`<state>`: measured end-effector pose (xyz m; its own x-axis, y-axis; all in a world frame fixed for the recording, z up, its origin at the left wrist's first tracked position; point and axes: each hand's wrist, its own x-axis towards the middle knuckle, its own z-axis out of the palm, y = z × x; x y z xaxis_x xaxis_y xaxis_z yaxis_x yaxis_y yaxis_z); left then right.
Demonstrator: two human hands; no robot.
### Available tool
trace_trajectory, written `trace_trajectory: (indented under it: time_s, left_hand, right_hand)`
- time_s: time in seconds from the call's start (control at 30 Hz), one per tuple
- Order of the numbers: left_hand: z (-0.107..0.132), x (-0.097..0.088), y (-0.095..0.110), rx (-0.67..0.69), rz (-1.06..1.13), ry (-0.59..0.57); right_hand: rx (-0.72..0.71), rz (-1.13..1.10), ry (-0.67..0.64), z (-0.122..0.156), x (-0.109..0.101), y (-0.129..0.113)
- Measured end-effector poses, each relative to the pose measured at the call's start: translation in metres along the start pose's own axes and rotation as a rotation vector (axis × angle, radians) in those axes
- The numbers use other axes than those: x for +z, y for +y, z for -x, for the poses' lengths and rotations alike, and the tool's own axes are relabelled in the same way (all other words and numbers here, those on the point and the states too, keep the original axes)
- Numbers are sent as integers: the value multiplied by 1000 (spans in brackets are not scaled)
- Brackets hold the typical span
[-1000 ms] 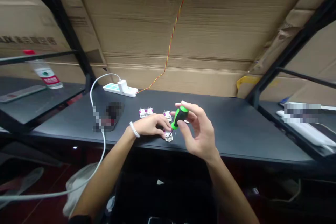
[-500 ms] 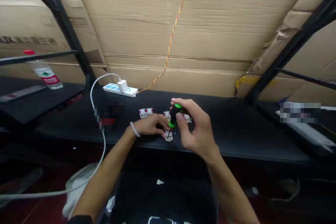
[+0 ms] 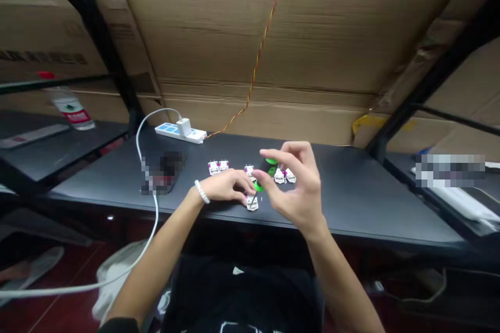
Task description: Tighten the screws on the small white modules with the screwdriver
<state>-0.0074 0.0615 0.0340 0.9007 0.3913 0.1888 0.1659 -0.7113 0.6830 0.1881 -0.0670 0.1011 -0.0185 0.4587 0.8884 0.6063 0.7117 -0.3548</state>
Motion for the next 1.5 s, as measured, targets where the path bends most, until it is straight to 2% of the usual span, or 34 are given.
trace_trajectory:
  time_s: [0.17,0.33,0.5,0.7,0.87,1.07,1.23,1.3,1.4,1.5]
  left_hand:
    - [0,0,0,2,-4,-6]
    - [0,0,0,12,8,10]
    - [-1,0,-1,6,5,-11]
    - [-1,1,-1,22,7,1]
    - [-1,0,-1,8,-9,-8]
    - [-1,1,-4,33,8,18]
    - [-1,0,-4,32,1,-13]
    - [-1,0,-3,26,9,-5]
    - [0,0,-3,13,4,1]
    - [-1,0,-4,15,-7,-11]
  right_hand:
    - [-5,-79,-103,-2,0,1]
    - [21,-19,19,-3,2,0]
    - [7,-103,-81,-3,2,2]
    - [38,-24,13,0,5,6]
    - [14,-117,-90,0,4,7]
    - [15,24,26,0,4,6]
    - [27,-64,-99,1,2,7]
    - [20,-62,-90,2,2,7]
    - [26,14,-8,2,4,7]
    - [22,-12,-39,2,5,7]
